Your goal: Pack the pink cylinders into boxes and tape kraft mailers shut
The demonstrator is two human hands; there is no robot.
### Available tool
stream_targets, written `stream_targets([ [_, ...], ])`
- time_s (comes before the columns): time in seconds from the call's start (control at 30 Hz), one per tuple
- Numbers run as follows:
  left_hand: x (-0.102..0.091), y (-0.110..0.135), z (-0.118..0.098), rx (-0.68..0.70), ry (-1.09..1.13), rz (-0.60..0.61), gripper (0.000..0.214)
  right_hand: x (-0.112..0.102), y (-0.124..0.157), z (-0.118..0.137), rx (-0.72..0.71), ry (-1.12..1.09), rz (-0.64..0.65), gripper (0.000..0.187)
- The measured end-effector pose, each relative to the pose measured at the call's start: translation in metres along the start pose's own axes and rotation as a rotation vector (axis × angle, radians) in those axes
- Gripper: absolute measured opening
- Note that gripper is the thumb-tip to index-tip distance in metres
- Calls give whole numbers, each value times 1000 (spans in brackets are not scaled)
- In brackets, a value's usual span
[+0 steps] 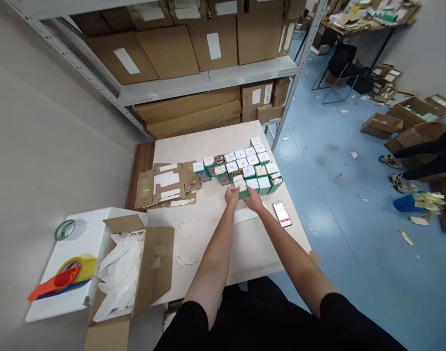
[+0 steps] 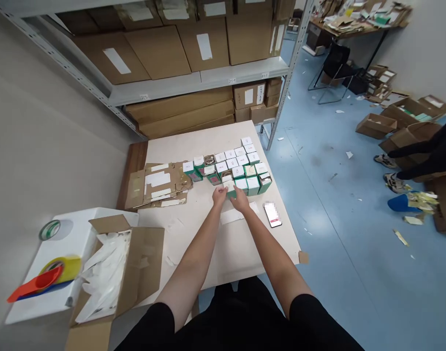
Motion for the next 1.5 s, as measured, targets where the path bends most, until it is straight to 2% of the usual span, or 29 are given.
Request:
stream_targets([
  [0.07,3,-9,10,-32,-35,-40,27,1,0,-4,-23,3,31,71],
  [0.2,-1,-19,28,-48,10,-18,47,7,-6,-5,-78,-16,81,65],
  [0.33,-4,-19,48,-123,250,112,61,33,-8,4,-103,-47,86,57],
  [0.47,-1,-15,63,-201,412,211,67,61,0,5,-13,-46,101,63],
  [0.6,-3,-15,65,-158,446,196,64,63,5,2,52,-126,101,65],
  [0.73,-25,-12,60,-10,428,108,55,53,16,9,106,-257,58,65],
  [0.9,-76,3,70,122,366,99,52,52,59,38,128,-288,0,71],
  [1.03,-128,20,98,178,261,97,49,59,109,58,169,-182,-4,73],
  [1.13,-156,37,123,210,234,144,46,63,155,63,194,-145,-5,71],
  [1.23,-165,56,152,206,241,224,46,67,201,59,209,-94,-25,68],
  [1.33,-163,72,185,144,184,231,48,75,241,45,286,-28,-20,62],
  [1.4,-161,82,202,136,151,206,44,79,261,33,349,8,-22,59],
  [1.5,-159,96,211,220,157,212,43,80,274,24,357,4,-54,57],
])
Point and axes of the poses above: each hand's wrist, its own y-axis away from the middle knuckle, its own x-axis out of the palm, z = x × y, the point moved 8 cm from there along -y, towards the middle knuckle, and after that the axes turned 15 degrees about -z, right-handed, at the moved point
